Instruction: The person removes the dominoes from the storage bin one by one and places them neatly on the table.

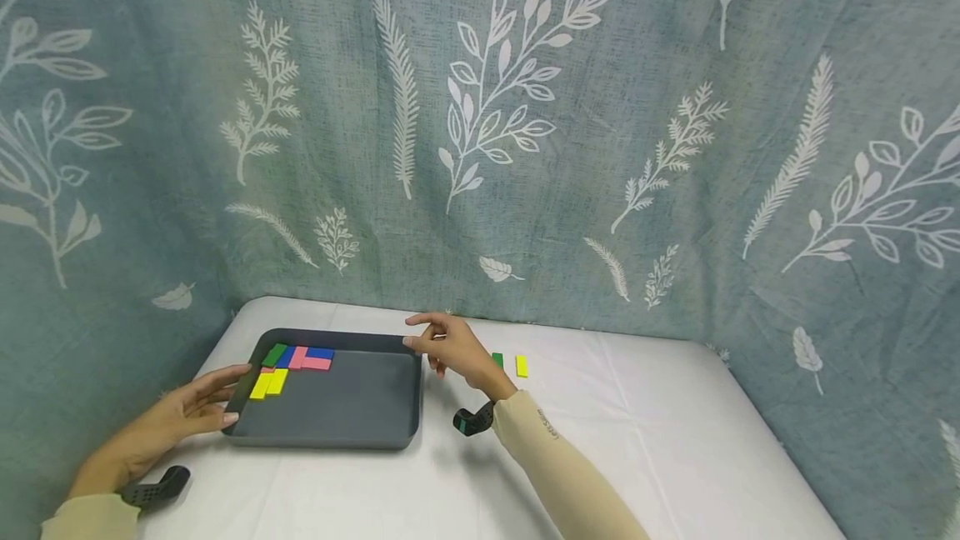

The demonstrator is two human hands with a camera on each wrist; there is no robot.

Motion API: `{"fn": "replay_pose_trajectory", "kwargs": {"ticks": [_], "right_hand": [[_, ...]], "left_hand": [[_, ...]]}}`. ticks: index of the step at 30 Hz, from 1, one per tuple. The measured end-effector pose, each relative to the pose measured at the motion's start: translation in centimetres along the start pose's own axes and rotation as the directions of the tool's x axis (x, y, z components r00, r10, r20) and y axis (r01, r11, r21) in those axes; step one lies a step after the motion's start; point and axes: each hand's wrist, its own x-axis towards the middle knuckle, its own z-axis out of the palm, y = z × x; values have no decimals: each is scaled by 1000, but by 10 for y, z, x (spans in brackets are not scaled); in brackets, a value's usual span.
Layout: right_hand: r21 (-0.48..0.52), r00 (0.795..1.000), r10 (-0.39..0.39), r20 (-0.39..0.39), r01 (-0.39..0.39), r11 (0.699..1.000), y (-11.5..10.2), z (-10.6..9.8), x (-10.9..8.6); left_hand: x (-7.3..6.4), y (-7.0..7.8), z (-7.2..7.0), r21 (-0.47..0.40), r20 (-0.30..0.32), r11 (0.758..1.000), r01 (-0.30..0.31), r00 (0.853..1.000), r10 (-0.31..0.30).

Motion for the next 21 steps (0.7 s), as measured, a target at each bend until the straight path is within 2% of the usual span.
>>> {"fn": "replay_pose_trajectory", "kwargs": {"ticks": [4, 13, 21], "right_hand": [[6, 1000, -7, 28, 7, 1000, -6, 17, 8], [6, 997, -33, 66, 33, 999, -6, 51, 29], [20, 996, -35, 81, 33, 999, -10, 75, 44]], "left_hand": [[2, -1, 0, 1, -10, 999, 38, 999, -38], [2, -2, 1, -4, -15, 1000, 13, 1000, -13], [2, -5, 0, -11, -27, 1000, 23, 999, -23]]}}
